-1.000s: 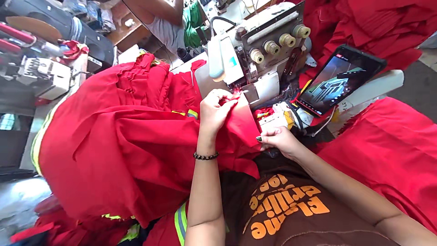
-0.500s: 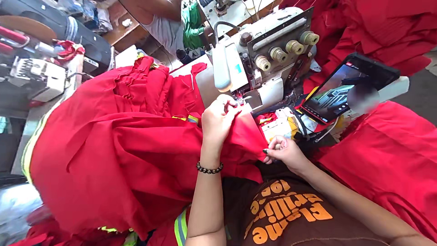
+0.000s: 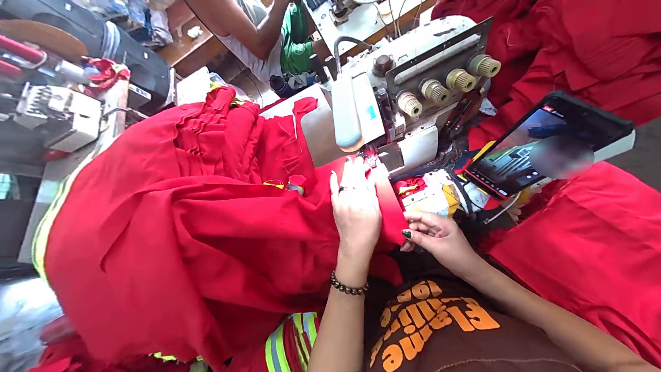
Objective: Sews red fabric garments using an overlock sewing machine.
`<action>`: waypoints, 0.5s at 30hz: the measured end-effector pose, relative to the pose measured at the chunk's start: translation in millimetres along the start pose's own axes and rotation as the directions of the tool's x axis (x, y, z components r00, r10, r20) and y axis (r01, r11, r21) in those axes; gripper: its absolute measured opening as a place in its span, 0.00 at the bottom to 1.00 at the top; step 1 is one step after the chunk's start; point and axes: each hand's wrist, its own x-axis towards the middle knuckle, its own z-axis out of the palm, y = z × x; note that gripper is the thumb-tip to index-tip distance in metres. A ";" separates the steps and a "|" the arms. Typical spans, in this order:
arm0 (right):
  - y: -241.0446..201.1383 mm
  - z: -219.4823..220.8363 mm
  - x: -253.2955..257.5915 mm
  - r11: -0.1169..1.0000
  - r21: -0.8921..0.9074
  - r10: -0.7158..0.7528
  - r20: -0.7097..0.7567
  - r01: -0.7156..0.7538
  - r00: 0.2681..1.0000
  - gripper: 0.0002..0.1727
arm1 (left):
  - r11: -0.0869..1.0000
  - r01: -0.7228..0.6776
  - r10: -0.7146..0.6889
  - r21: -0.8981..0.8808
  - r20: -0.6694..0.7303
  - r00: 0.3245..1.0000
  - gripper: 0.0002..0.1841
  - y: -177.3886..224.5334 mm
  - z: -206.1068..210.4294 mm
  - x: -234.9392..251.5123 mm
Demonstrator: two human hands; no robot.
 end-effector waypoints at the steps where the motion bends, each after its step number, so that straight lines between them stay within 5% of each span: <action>1: -3.7 1.9 7.7 1.000 -0.016 -0.023 -0.017 0.023 1.000 0.20 | 0.997 0.030 -0.026 -0.066 0.060 0.998 0.18 -7.6 -6.4 9.5; 6: -9.3 6.2 55.3 0.972 -0.146 -0.193 -0.057 0.183 0.979 0.20 | 0.981 0.178 -0.146 -0.075 0.317 0.937 0.24 -37.9 -26.1 59.0; 15: 8.6 12.1 81.4 0.811 -0.485 -0.418 -0.087 0.328 0.904 0.12 | 0.997 0.056 -0.047 -0.053 0.154 0.987 0.20 -89.3 9.3 140.7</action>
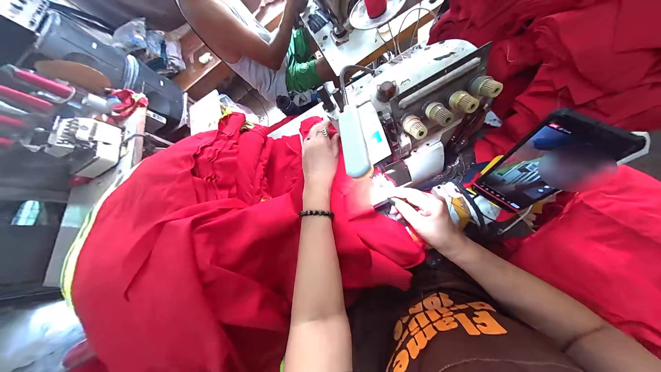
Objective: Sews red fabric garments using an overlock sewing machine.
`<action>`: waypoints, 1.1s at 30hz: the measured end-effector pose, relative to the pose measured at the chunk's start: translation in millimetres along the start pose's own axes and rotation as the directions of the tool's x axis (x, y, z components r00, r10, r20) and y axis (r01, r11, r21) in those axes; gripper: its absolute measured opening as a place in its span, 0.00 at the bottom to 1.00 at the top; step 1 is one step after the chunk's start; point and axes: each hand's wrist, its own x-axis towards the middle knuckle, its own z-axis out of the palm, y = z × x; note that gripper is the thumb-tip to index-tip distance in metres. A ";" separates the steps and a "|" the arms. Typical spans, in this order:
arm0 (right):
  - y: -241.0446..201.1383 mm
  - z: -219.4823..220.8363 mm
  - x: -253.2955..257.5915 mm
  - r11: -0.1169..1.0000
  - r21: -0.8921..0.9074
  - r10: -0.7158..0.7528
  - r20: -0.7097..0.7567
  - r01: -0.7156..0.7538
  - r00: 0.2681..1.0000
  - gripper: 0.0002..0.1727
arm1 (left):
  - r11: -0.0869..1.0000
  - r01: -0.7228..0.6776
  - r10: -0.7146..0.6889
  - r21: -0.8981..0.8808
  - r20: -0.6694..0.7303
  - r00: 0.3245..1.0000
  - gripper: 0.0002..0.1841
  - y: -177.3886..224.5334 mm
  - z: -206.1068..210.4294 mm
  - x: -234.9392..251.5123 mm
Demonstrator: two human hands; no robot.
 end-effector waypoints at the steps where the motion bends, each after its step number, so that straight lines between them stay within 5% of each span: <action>1: 0.0 0.5 -0.5 0.999 -0.035 -0.010 -0.004 0.010 1.000 0.12 | 0.999 0.036 -0.035 0.026 -0.021 0.999 0.19 -6.5 0.4 7.0; 6: -21.8 -4.4 9.3 0.977 -0.203 -0.040 0.101 0.060 0.994 0.13 | 0.964 0.139 -0.053 0.228 -0.347 0.936 0.16 -35.4 -19.9 -38.9; 9: -43.1 6.1 22.7 0.981 -0.143 -0.111 0.120 0.128 0.987 0.12 | 0.965 0.258 -0.172 0.050 -0.623 0.763 0.15 -24.1 -53.1 -80.7; 11: -50.8 17.1 32.6 0.982 -0.099 -0.142 0.193 0.163 0.971 0.20 | 0.983 0.142 -0.183 -0.118 -0.733 0.655 0.12 -3.4 -71.1 -116.1; 13: -52.8 24.3 39.1 0.978 -0.114 -0.131 0.330 0.177 0.935 0.28 | 0.979 0.031 -0.177 -0.202 -0.764 0.621 0.11 19.3 -81.4 -145.5; 17: -50.3 10.2 23.5 0.973 -0.130 -0.102 0.497 0.190 0.862 0.18 | 0.892 -0.103 -0.241 -0.441 -0.655 0.717 0.10 49.6 -68.9 -178.6; 21: -35.7 -27.5 -1.2 0.902 -0.405 -0.007 0.331 0.149 0.944 0.12 | 0.791 -0.202 -0.116 -0.578 -0.465 0.878 0.09 59.9 -23.4 -188.7; 24: -24.5 -36.3 -11.0 0.868 -0.490 0.061 0.271 0.083 0.961 0.26 | 0.835 -0.360 0.083 -0.416 -0.552 0.830 0.09 68.8 -13.8 -180.0; 27: -27.4 -27.3 -22.7 0.917 -0.395 0.124 0.397 0.047 0.909 0.37 | 0.871 -0.463 0.220 -0.162 -0.716 0.662 0.08 56.6 -61.2 -149.5; 30: -40.8 -17.9 -16.5 0.973 -0.062 0.228 0.382 -0.221 0.895 0.23 | 0.898 -0.417 0.372 0.140 -0.746 0.552 0.09 22.3 -123.9 -99.0; 31: -43.7 -14.1 -11.4 0.938 0.121 0.260 0.374 -0.325 0.890 0.20 | 0.898 -0.394 0.407 0.196 -0.711 0.573 0.11 9.4 -140.4 -80.9; 33: -50.2 -7.3 -0.7 0.773 0.402 0.339 0.391 -0.490 0.856 0.15 | 0.922 -0.324 0.388 0.214 -0.528 0.755 0.15 -13.3 -162.6 -53.9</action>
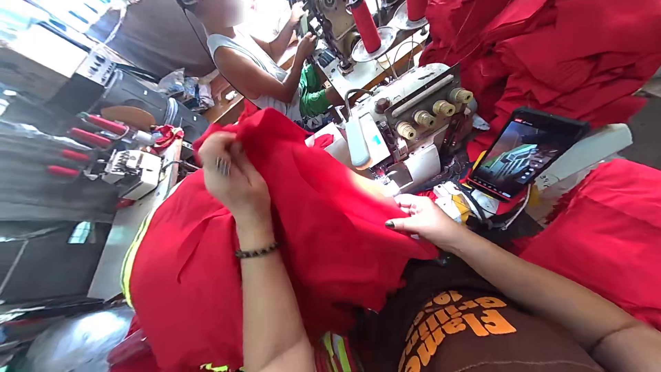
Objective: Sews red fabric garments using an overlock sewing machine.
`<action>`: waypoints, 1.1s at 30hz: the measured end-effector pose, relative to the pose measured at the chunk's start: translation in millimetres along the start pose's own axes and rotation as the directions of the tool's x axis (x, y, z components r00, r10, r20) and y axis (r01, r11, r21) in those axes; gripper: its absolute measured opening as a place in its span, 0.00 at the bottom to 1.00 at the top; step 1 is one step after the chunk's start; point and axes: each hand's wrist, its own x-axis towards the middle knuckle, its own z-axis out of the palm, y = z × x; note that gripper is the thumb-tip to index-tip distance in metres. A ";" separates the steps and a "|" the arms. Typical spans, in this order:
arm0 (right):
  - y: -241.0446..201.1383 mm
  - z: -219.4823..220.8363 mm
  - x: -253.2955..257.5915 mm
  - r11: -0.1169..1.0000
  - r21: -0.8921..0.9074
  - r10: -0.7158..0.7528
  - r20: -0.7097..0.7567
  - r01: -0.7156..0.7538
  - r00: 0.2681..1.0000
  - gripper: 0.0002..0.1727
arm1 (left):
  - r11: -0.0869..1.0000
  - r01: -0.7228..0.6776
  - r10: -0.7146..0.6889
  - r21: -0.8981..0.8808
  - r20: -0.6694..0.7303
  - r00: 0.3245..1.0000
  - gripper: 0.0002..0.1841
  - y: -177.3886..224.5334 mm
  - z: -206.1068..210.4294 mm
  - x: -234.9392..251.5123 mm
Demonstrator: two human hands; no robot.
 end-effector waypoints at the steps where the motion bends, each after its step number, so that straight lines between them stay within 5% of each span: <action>1: -1.9 2.5 4.3 0.994 0.096 0.047 -0.009 -0.046 0.999 0.11 | 0.999 0.050 -0.051 0.006 0.178 0.983 0.16 -8.3 -0.7 6.0; 3: 1.4 3.0 11.1 0.976 0.179 0.128 -0.029 -0.121 0.991 0.10 | 0.989 0.150 -0.134 0.005 0.473 0.871 0.21 -12.6 7.1 2.2; 6: 15.4 1.0 9.8 0.948 0.248 0.217 -0.053 -0.198 0.975 0.08 | 0.965 0.252 -0.158 -0.075 0.600 0.784 0.17 37.9 36.7 -49.5; 12: 30.2 -12.2 -7.1 0.954 0.210 0.212 0.026 -0.213 0.977 0.05 | 0.973 0.229 -0.187 -0.030 0.476 0.859 0.17 137.3 77.5 -137.0; 17: 25.6 -25.3 -3.4 0.976 0.164 0.152 -0.051 -0.142 0.987 0.12 | 0.993 0.112 -0.115 0.037 0.510 0.853 0.20 128.7 85.7 -129.9; 26: 30.5 -28.7 -10.3 0.986 0.139 0.074 0.092 -0.087 0.993 0.05 | 0.955 0.260 -0.160 -0.143 0.489 0.858 0.16 103.8 75.7 -114.7; 33: 31.5 -25.3 -10.4 0.987 0.140 0.073 0.026 -0.076 0.997 0.06 | 0.986 0.167 -0.143 0.009 0.567 0.811 0.22 110.5 80.4 -117.1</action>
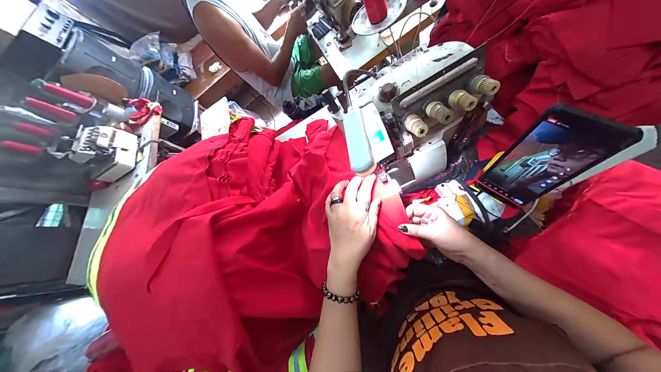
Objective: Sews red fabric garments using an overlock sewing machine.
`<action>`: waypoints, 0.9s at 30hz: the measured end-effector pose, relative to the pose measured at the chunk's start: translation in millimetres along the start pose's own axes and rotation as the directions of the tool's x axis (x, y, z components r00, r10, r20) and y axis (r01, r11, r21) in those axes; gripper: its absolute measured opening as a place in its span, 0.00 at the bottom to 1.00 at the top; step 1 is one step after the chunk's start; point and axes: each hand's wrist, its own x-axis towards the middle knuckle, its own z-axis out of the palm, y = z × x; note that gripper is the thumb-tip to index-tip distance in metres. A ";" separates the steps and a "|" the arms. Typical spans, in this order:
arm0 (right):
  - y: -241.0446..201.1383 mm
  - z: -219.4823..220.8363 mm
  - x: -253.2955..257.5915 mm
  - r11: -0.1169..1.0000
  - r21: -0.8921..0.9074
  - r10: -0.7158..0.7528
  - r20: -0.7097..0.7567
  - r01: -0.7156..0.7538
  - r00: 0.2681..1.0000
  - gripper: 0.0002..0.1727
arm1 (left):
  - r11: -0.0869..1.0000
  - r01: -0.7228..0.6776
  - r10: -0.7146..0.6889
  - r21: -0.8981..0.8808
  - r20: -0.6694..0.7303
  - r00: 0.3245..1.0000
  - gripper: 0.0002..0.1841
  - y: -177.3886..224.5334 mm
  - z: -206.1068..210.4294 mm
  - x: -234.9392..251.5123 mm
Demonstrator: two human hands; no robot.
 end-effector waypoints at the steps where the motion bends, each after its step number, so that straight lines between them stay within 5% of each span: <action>1: -0.3 0.0 2.3 1.000 -0.007 -0.005 -0.027 0.004 1.000 0.06 | 1.000 0.014 -0.014 -0.025 -0.004 1.000 0.22 -3.1 1.8 3.8; 4: 0.5 -1.5 7.1 0.999 -0.038 -0.021 -0.099 0.017 0.995 0.08 | 0.964 0.007 -0.004 -0.266 0.010 1.000 0.19 -20.9 -10.0 16.6; 7: 1.3 -2.4 5.1 0.995 -0.096 -0.044 -0.115 0.032 0.992 0.08 | 0.810 -0.013 0.053 -0.586 0.050 0.997 0.16 -61.6 -33.9 26.0; 11: 6.3 0.4 1.6 0.988 -0.141 -0.079 -0.160 0.056 0.984 0.08 | 0.861 -0.150 0.212 -0.486 0.074 0.975 0.12 -98.7 -41.4 36.8; 16: 14.1 2.6 0.8 0.969 -0.197 -0.186 -0.173 0.151 0.967 0.16 | 0.875 -0.250 0.356 -0.415 0.202 0.912 0.13 -74.4 -57.1 47.5; 19: 21.5 -0.6 -2.4 0.943 -0.204 -0.290 -0.122 0.262 0.949 0.24 | 0.763 -0.328 0.521 -0.557 0.229 0.823 0.09 -39.1 -51.3 36.1; 21: 21.3 -1.9 -6.5 0.937 -0.187 -0.317 -0.095 0.296 0.944 0.18 | 0.655 -0.266 0.570 -0.708 0.232 0.788 0.05 -13.9 -50.2 24.0; 23: 19.5 -3.4 -9.6 0.947 -0.183 -0.284 -0.089 0.264 0.955 0.11 | 0.667 -0.248 0.529 -0.703 0.211 0.822 0.05 2.7 -45.2 18.2; 27: 14.1 -8.4 -16.0 0.996 -0.065 -0.068 -0.126 0.060 0.990 0.12 | 0.868 -0.315 0.375 -0.385 0.091 0.923 0.06 2.7 -24.1 23.5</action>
